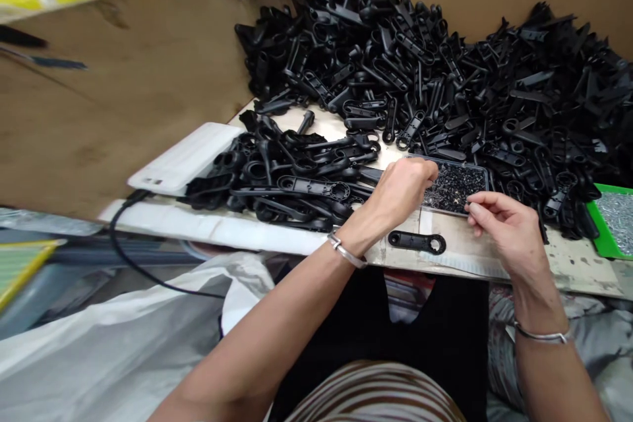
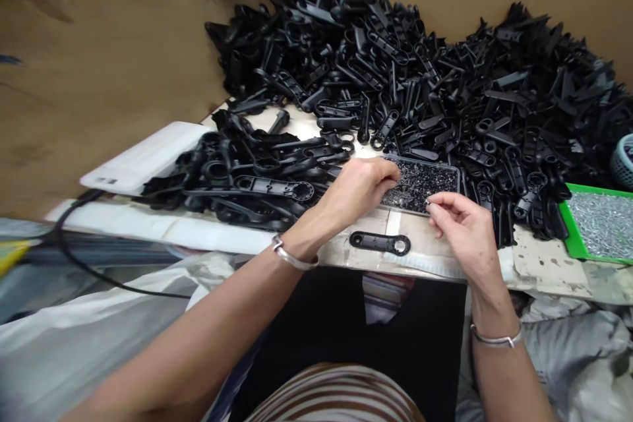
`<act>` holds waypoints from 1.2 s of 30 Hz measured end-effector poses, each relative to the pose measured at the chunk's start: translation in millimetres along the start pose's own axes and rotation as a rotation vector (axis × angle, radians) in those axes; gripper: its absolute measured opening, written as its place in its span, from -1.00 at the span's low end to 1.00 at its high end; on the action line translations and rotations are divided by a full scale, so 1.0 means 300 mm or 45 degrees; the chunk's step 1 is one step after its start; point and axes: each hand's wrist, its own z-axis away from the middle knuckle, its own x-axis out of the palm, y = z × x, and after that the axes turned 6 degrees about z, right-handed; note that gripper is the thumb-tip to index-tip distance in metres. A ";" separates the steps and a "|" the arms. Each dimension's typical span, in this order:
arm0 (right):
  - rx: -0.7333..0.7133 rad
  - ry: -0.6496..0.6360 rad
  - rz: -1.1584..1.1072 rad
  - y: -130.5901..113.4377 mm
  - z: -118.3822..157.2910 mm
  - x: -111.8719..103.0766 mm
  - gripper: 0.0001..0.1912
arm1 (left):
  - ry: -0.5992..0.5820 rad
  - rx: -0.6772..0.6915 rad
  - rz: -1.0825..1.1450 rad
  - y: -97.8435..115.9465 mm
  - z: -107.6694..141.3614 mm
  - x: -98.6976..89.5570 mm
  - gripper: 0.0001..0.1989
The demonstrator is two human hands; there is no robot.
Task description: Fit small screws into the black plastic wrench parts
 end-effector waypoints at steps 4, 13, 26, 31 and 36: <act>0.064 -0.064 -0.228 0.010 0.044 0.031 -0.78 | 0.095 -0.296 0.899 0.061 0.073 0.014 -0.97; 0.039 0.050 -0.425 0.005 0.166 0.096 -0.87 | 0.226 -0.760 1.762 0.138 0.220 0.080 -0.77; -0.199 0.082 -0.212 0.028 0.174 0.116 -0.97 | 0.278 -0.712 1.763 0.143 0.232 0.090 -0.83; -0.252 0.154 0.007 0.010 0.181 0.114 -0.99 | 0.259 -0.713 1.722 0.140 0.242 0.095 -0.83; -0.321 0.255 0.352 -0.010 0.207 0.111 -0.95 | 0.281 -0.778 1.714 0.141 0.249 0.103 -0.85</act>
